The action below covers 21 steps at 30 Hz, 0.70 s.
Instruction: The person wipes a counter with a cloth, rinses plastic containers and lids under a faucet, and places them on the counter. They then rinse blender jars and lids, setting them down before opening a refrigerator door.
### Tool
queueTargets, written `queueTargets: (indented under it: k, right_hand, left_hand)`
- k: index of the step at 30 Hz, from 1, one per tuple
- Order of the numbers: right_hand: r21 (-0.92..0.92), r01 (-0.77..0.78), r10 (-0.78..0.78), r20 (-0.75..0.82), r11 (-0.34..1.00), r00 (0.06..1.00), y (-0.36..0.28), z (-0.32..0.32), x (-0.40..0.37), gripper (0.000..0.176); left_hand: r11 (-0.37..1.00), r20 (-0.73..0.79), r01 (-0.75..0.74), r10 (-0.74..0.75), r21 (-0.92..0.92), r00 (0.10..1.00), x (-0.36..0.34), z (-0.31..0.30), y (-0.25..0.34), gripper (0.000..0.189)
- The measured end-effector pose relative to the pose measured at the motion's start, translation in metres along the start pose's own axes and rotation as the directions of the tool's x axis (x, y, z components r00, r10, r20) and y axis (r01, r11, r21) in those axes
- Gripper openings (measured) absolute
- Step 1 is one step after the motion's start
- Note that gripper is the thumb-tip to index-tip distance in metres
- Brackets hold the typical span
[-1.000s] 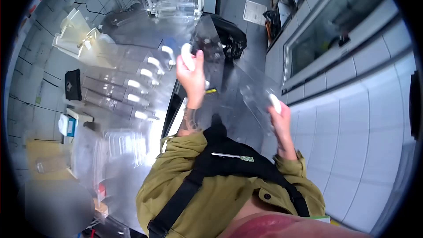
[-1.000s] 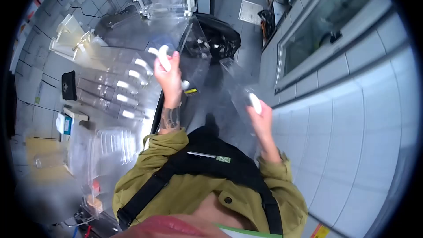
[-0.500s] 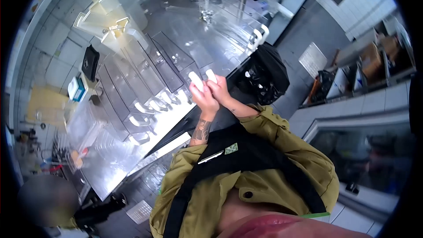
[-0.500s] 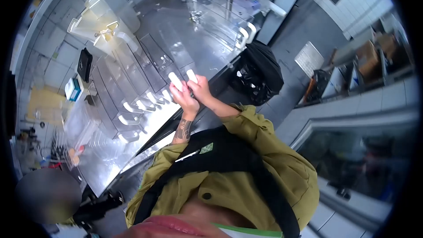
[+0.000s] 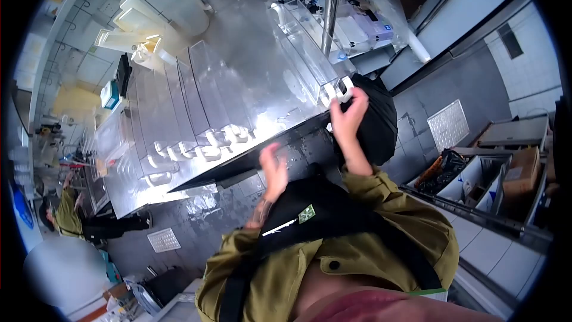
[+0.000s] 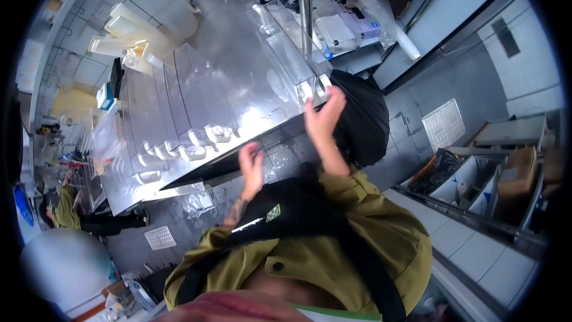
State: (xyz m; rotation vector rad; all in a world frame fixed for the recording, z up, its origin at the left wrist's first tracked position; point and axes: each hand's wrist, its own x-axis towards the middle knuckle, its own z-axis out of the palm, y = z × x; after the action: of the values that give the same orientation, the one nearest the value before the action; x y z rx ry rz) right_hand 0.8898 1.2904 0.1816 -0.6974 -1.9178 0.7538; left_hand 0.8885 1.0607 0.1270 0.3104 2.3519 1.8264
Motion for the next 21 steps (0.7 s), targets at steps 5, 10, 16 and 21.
queueTargets:
  k: [5, 10, 16, 21]
  right_hand:
    - [0.213, -0.324, 0.260, 0.280, 0.922, 0.924, 0.078, 0.022, 0.033, 0.043]
    - [0.205, -0.487, 0.378, 0.408, 0.849, 0.831, 0.076, 0.013, 0.027, 0.038]
    - [0.585, -0.546, 0.270, 0.495, 0.599, 0.826, 0.087, -0.017, 0.002, 0.010]
    - [0.798, -0.378, 0.381, 0.204, 0.469, 0.902, 0.091, -0.067, 0.027, 0.020]
  left_hand:
    - [0.987, 0.239, -0.012, 0.050, -0.157, 0.970, 0.083, 0.133, 0.025, 0.036]
    - [0.682, 0.267, 0.253, -0.088, -0.686, 0.960, 0.098, 0.180, 0.047, 0.040]
    - [0.775, -0.196, 0.178, -0.362, -0.606, 0.911, 0.065, 0.113, 0.022, 0.035]
    - [0.798, -0.466, 0.022, -0.374, -0.603, 0.802, 0.056, 0.035, 0.053, 0.029]
